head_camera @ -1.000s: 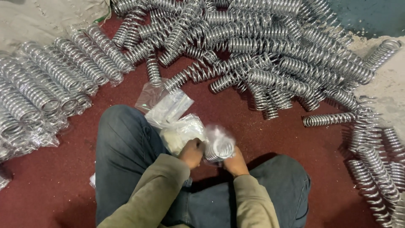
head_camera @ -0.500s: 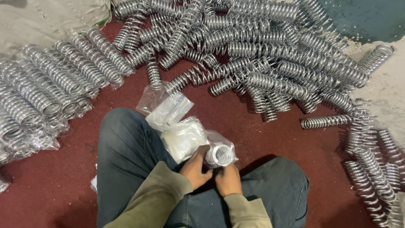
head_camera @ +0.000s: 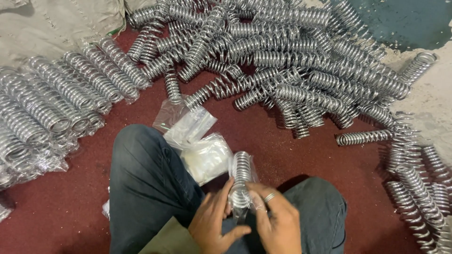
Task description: The person places metal springs into plastic bags by hand while sitting near a pile of springs.
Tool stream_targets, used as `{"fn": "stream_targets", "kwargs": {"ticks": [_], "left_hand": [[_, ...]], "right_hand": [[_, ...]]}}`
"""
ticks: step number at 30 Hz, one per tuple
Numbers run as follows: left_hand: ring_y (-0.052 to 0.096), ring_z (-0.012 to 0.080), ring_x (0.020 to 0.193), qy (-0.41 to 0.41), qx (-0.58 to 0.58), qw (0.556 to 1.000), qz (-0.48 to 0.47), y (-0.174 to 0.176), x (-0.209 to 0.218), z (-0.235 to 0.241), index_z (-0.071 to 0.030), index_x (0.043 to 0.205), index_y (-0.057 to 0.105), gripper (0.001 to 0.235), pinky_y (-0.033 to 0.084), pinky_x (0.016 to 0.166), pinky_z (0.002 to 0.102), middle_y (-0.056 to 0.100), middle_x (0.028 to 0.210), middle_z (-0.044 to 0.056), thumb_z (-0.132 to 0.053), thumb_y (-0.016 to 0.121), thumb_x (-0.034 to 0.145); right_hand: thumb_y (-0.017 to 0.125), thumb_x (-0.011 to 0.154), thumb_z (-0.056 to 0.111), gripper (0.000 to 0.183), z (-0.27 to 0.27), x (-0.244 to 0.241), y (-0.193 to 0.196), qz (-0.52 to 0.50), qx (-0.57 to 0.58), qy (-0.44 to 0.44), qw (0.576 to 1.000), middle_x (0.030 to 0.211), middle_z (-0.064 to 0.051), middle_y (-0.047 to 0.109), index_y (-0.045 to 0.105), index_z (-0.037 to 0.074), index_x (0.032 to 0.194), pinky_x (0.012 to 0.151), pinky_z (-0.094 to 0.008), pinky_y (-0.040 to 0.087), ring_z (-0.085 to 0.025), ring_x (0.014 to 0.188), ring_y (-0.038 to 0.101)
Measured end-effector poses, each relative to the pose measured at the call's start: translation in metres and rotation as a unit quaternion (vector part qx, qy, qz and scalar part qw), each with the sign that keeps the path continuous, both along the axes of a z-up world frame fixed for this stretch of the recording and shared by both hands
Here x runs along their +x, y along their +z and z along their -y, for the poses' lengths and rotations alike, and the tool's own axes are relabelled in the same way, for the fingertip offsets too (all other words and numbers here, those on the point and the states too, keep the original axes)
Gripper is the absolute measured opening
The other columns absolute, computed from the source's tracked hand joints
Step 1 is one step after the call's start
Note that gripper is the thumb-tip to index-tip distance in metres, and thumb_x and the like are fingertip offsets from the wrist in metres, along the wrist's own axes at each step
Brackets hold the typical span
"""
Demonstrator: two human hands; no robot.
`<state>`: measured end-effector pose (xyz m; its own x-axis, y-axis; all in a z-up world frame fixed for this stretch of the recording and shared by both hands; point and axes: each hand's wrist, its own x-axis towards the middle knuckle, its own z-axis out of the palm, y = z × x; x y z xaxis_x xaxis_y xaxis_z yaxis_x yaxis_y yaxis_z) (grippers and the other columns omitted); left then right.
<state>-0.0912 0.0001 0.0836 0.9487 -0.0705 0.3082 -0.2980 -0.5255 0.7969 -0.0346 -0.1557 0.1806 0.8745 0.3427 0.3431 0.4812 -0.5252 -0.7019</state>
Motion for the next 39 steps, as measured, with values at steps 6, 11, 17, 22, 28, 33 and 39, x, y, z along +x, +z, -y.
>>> {"fn": "stream_targets", "kwargs": {"ticks": [6,11,17,22,28,33,39], "left_hand": [[0.057,0.0259,0.118,-0.027,-0.121,0.99,0.068,0.046,0.061,-0.011,-0.012,0.114,0.071,0.024,0.042,0.105,0.041,0.06,0.122,0.007,-0.015,0.064,0.092],[0.054,0.022,0.072,-0.144,-0.202,0.968,0.037,0.037,0.054,0.021,-0.009,0.076,0.056,0.01,0.042,0.066,0.037,0.055,0.08,0.004,-0.001,0.06,0.081],[0.064,0.0334,0.085,-0.12,-0.158,0.977,0.082,0.042,0.036,0.029,-0.005,0.104,0.059,0.026,0.049,0.08,0.042,0.064,0.095,0.013,-0.015,0.071,0.083],[0.07,0.0261,0.073,-0.081,-0.081,0.992,0.044,0.022,0.058,-0.027,-0.017,0.087,0.061,0.031,0.05,0.074,0.038,0.068,0.076,0.001,-0.027,0.079,0.064],[0.07,0.0168,0.103,0.047,0.034,0.975,0.215,0.055,0.099,-0.197,-0.022,0.11,0.07,0.044,0.042,0.099,0.038,0.073,0.113,-0.005,-0.044,0.09,0.077],[0.06,0.0291,0.134,0.19,0.491,0.846,0.076,0.034,0.118,-0.371,-0.017,0.121,0.065,0.047,0.025,0.125,0.059,0.07,0.136,0.004,-0.01,0.077,0.077],[0.05,0.0311,0.138,0.203,0.482,0.832,-0.185,-0.008,0.132,-0.385,-0.01,0.147,0.05,0.096,0.01,0.126,0.057,0.057,0.144,0.015,-0.083,0.047,0.085]], "right_hand": [[0.065,0.096,0.018,0.014,-0.023,0.005,0.03,0.174,-0.093,0.065,0.978,0.098,0.0,0.075,0.075,0.01,0.101,0.097,-0.046,0.047,-0.025,0.111,0.065],[0.073,0.073,0.024,0.016,0.0,0.002,0.02,0.16,-0.112,-0.04,0.98,0.099,-0.005,0.061,0.069,0.017,0.087,0.088,-0.045,0.044,-0.027,0.094,0.06],[0.071,0.051,0.006,0.077,0.018,0.033,-0.004,-0.194,-0.247,-0.037,0.949,0.136,0.002,0.054,0.065,0.028,0.125,0.096,-0.046,0.05,-0.025,0.12,0.063],[0.073,0.074,0.023,0.059,-0.012,0.012,-0.001,-0.126,-0.075,0.041,0.988,0.136,-0.004,0.061,0.063,0.016,0.131,0.104,-0.033,0.048,-0.018,0.122,0.065],[0.075,0.08,0.015,0.041,-0.008,-0.009,-0.003,-0.167,0.046,-0.073,0.982,0.132,-0.007,0.069,0.07,0.011,0.121,0.104,-0.035,0.055,-0.019,0.113,0.073],[0.084,0.073,0.021,0.041,0.039,-0.015,-0.082,-0.204,-0.031,-0.118,0.971,0.117,0.003,0.077,0.08,0.019,0.114,0.093,-0.023,0.056,-0.012,0.098,0.082],[0.085,0.069,0.023,0.044,0.042,-0.023,-0.133,-0.222,-0.012,-0.107,0.969,0.116,0.007,0.078,0.08,0.023,0.113,0.091,-0.019,0.054,-0.007,0.09,0.084]]}}
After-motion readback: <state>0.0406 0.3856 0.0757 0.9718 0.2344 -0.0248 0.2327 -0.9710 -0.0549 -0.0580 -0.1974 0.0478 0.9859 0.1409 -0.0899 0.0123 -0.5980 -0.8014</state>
